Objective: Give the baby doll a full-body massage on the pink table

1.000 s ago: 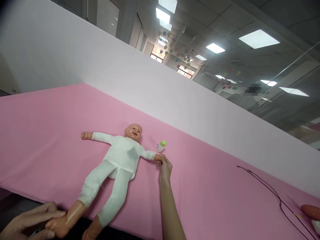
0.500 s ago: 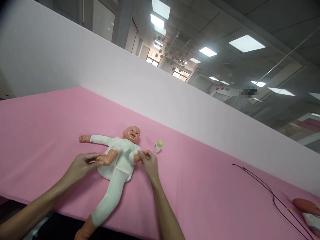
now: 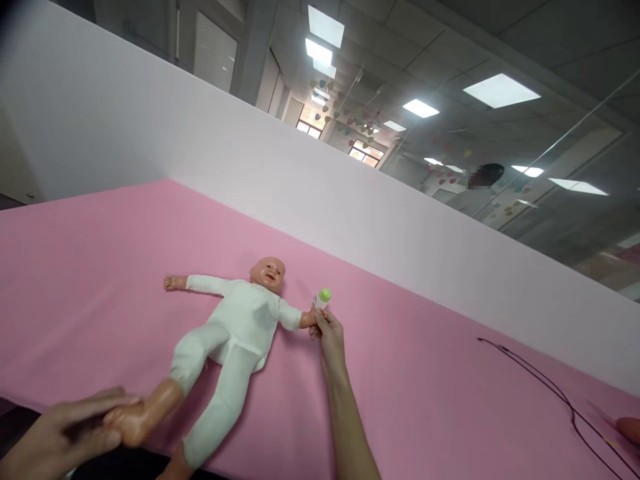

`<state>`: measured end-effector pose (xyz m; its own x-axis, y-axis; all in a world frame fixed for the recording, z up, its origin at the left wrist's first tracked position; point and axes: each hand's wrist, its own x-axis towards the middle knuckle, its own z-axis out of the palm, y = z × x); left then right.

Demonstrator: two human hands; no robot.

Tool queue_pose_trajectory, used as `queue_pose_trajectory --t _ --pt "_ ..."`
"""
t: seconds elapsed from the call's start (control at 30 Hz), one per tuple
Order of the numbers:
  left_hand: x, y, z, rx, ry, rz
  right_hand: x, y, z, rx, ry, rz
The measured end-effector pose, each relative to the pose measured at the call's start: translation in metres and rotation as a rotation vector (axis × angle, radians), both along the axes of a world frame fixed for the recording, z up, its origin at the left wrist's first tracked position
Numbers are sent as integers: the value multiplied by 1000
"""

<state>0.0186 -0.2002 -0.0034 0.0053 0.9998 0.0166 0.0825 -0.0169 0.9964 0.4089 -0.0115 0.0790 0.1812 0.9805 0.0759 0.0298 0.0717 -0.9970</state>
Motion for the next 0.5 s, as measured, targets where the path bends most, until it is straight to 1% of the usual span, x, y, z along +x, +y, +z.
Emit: queue_pose_trajectory --t 0.03,0.07,0.1,0.13,0.2,0.27,0.3,0.33,0.37,0.43,0.5 --pt "6 17 13 28 3 9 -13 -5 9 22 -49 64" --pt "12 36 25 56 11 19 -27 -11 14 37 -109 129" --pt "20 56 36 81 15 35 -42 -16 15 43 -175 195" --pt "28 76 45 100 18 53 -55 -21 13 47 -235 256" --pt "45 111 54 124 -33 39 -76 -27 2 59 -321 340" --pt "59 132 56 118 -96 -3 -82 -27 -8 66 -342 357" --pt "62 136 56 114 -115 -10 -78 -24 -9 63 -325 340" --pt "63 135 55 111 -117 -7 -71 -19 -9 52 -296 307" --pt "60 129 53 112 -103 6 -60 -13 -7 42 -257 256" --pt "47 104 46 122 -50 42 -31 1 -3 41 -162 98" --pt "27 68 33 120 -7 53 -1 14 -8 36 -77 -68"
